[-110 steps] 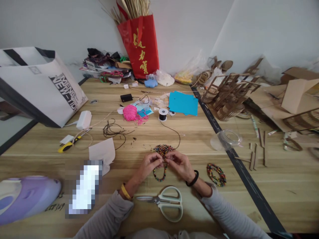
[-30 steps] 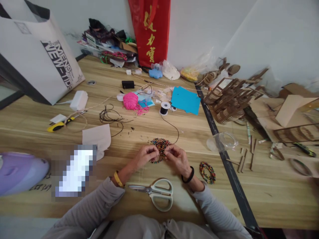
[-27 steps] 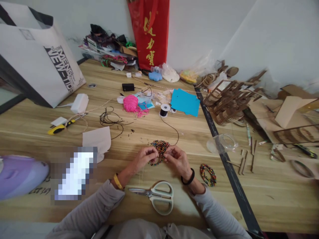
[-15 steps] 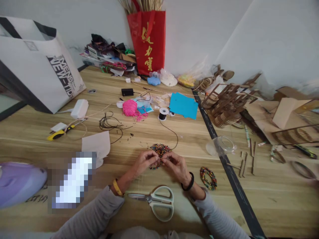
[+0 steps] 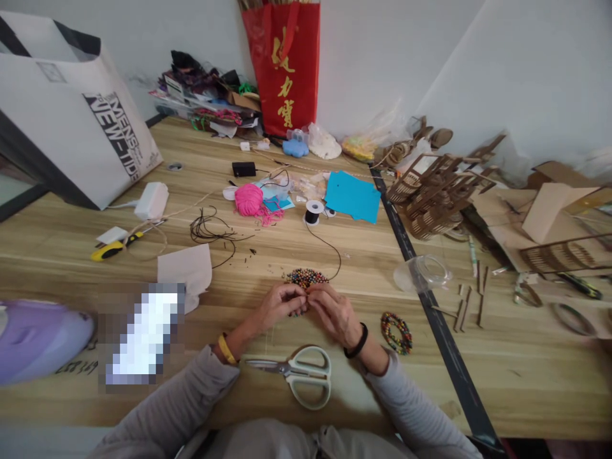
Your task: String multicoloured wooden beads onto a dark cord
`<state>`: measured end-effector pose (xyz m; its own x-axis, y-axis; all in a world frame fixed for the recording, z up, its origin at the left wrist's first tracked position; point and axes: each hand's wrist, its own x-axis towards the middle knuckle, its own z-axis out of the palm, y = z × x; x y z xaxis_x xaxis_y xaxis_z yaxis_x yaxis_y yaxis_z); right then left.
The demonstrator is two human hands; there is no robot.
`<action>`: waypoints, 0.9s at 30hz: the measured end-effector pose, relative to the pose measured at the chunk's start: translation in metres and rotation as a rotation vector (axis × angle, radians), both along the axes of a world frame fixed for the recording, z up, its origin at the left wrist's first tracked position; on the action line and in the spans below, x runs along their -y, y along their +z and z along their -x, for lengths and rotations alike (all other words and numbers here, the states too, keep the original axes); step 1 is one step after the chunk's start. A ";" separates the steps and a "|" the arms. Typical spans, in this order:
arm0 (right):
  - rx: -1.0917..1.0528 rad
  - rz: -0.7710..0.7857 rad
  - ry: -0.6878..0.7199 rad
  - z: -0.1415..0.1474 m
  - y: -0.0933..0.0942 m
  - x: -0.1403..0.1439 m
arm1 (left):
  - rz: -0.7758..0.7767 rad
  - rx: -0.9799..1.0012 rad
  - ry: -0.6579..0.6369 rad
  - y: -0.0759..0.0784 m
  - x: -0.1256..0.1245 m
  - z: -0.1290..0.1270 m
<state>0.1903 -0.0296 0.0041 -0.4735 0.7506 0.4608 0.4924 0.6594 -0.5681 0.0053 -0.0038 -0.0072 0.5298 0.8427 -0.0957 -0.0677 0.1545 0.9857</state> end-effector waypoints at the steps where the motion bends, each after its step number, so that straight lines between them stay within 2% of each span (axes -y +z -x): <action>1: 0.021 -0.005 0.007 0.000 0.000 0.000 | 0.011 0.002 -0.005 0.000 0.000 0.000; 7: -0.047 -0.040 0.011 0.001 0.010 0.001 | 0.132 0.065 -0.043 0.003 0.001 0.000; 12: -0.179 0.057 0.013 0.000 0.017 0.000 | 0.257 0.190 -0.005 0.003 0.003 -0.001; 18: -0.251 0.234 -0.041 -0.002 0.008 -0.001 | 0.205 0.111 -0.049 0.002 0.004 -0.001; 27: -0.318 0.509 -0.012 -0.001 0.007 -0.004 | 0.180 0.082 -0.054 0.005 0.004 -0.003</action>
<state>0.1917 -0.0252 0.0108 -0.3614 0.9187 0.1595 0.2520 0.2610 -0.9319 0.0079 -0.0082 -0.0019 0.5861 0.7861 -0.1965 -0.1339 0.3331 0.9333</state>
